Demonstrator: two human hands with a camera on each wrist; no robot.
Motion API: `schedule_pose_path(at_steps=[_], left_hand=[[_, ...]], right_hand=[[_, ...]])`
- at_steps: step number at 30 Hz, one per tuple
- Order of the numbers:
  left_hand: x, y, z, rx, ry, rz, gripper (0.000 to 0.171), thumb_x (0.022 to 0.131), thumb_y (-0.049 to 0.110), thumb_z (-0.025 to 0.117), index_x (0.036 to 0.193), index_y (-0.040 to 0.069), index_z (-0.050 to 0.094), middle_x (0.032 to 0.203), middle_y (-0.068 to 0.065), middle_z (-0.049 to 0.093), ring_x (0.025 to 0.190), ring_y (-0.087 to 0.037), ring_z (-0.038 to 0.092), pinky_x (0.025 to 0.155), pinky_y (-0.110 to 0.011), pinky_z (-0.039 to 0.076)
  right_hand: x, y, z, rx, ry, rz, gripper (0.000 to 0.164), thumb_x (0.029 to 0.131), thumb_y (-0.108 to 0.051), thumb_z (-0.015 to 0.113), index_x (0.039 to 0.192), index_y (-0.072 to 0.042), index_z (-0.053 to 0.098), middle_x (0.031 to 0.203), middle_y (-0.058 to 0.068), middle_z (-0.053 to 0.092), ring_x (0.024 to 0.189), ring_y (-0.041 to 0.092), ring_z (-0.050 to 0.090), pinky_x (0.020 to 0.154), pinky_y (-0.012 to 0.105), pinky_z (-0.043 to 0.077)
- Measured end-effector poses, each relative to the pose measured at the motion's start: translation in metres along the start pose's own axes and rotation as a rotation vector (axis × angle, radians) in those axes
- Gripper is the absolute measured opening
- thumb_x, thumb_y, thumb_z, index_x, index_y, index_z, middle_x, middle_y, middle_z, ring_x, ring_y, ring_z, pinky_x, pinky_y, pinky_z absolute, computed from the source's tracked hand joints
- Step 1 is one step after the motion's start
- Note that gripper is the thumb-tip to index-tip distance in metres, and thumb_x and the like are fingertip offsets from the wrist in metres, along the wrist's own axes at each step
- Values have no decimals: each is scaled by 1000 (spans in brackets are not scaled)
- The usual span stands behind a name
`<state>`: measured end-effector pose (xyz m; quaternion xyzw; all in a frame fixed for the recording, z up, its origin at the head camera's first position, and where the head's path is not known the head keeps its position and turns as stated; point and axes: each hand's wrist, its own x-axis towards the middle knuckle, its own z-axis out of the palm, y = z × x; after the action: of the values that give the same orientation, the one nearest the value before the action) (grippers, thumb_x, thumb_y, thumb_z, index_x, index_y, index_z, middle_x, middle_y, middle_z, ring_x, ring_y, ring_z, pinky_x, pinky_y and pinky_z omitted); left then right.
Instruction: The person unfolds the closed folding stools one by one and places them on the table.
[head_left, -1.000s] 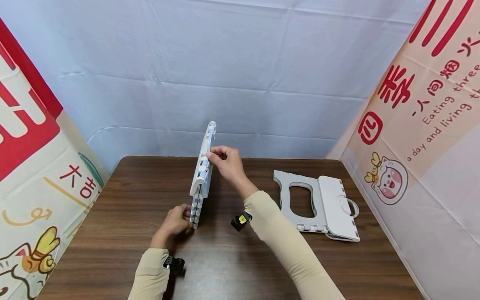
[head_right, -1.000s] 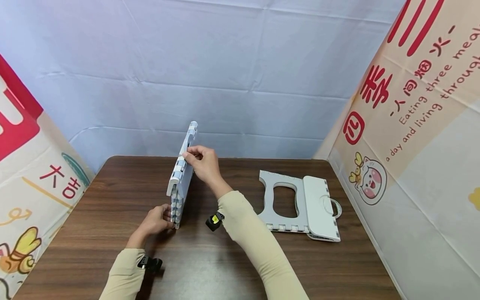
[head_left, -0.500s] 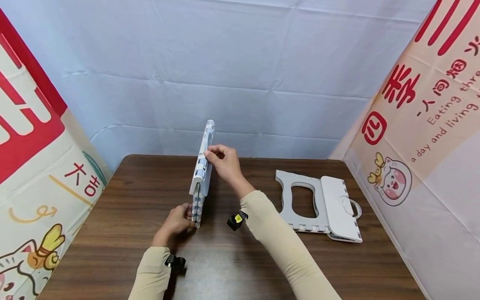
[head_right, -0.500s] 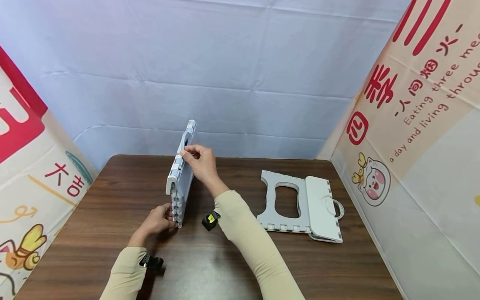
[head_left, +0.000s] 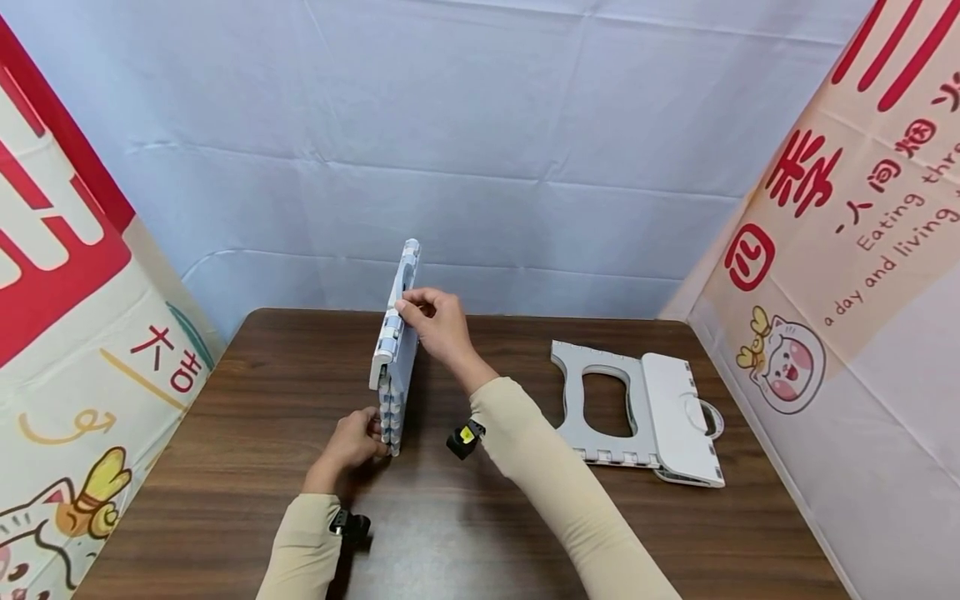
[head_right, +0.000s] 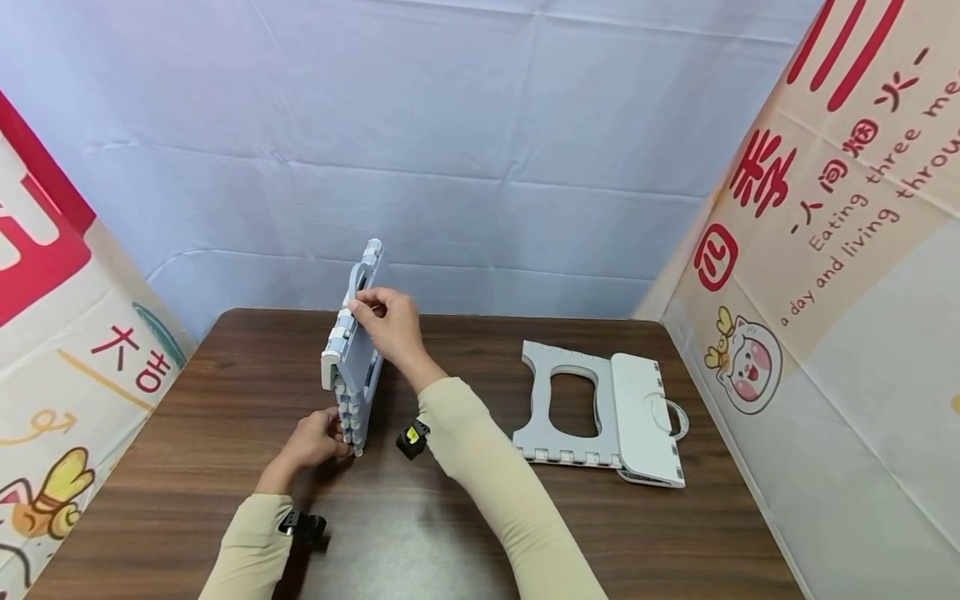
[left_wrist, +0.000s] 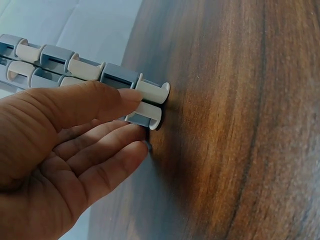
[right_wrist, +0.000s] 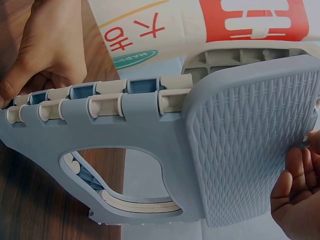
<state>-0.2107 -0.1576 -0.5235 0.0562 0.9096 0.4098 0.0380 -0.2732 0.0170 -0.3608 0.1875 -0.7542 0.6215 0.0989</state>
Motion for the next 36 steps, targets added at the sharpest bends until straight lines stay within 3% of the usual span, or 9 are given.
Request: schedule_pose_path(at_steps=[6, 17, 20, 23, 28, 36], left_hand=[[0, 1, 0, 29, 7, 4, 32, 52, -2, 79, 72, 10, 56, 66, 3, 52, 62, -14, 48, 60, -31, 41], [0, 1, 3, 22, 4, -22, 31, 54, -1, 78, 72, 9, 55, 66, 3, 50, 61, -14, 49, 59, -30, 42], [-1, 1, 0, -2, -9, -6, 31, 56, 0, 78, 80, 7, 60, 69, 3, 55, 63, -14, 52, 61, -30, 43], [-2, 1, -4, -88, -56, -3, 42, 59, 0, 79, 98, 1, 62, 80, -1, 63, 70, -15, 58, 66, -30, 47], [-5, -4, -10, -246, -119, 10, 67, 64, -3, 78, 123, -10, 48, 101, -17, 63, 89, -28, 62, 79, -39, 49], [-8, -3, -22, -347, -114, 115, 70, 69, -6, 74, 131, -10, 41, 121, -28, 52, 110, -44, 50, 90, -51, 41]], right_hand=[[3, -2, 5, -59, -23, -28, 18, 87, -12, 66, 98, 2, 69, 84, 8, 65, 69, 10, 54, 59, 21, 44], [4, -2, 2, -68, -38, -19, 19, 88, -14, 66, 98, 1, 69, 83, 7, 65, 68, 10, 53, 59, 22, 45], [3, -2, 0, -72, -40, -36, 20, 88, -15, 65, 99, 1, 69, 83, 7, 64, 68, 11, 54, 59, 22, 45], [3, -2, -1, -117, -34, -72, 19, 89, -15, 64, 99, 1, 69, 85, 8, 64, 69, 13, 54, 59, 22, 45], [2, -4, -1, -196, -17, -125, 18, 90, -15, 63, 99, 0, 69, 89, 8, 62, 70, 13, 54, 59, 21, 44], [2, -2, 3, -150, -22, -98, 18, 88, -14, 65, 98, 0, 70, 89, 7, 63, 70, 12, 55, 58, 21, 46]])
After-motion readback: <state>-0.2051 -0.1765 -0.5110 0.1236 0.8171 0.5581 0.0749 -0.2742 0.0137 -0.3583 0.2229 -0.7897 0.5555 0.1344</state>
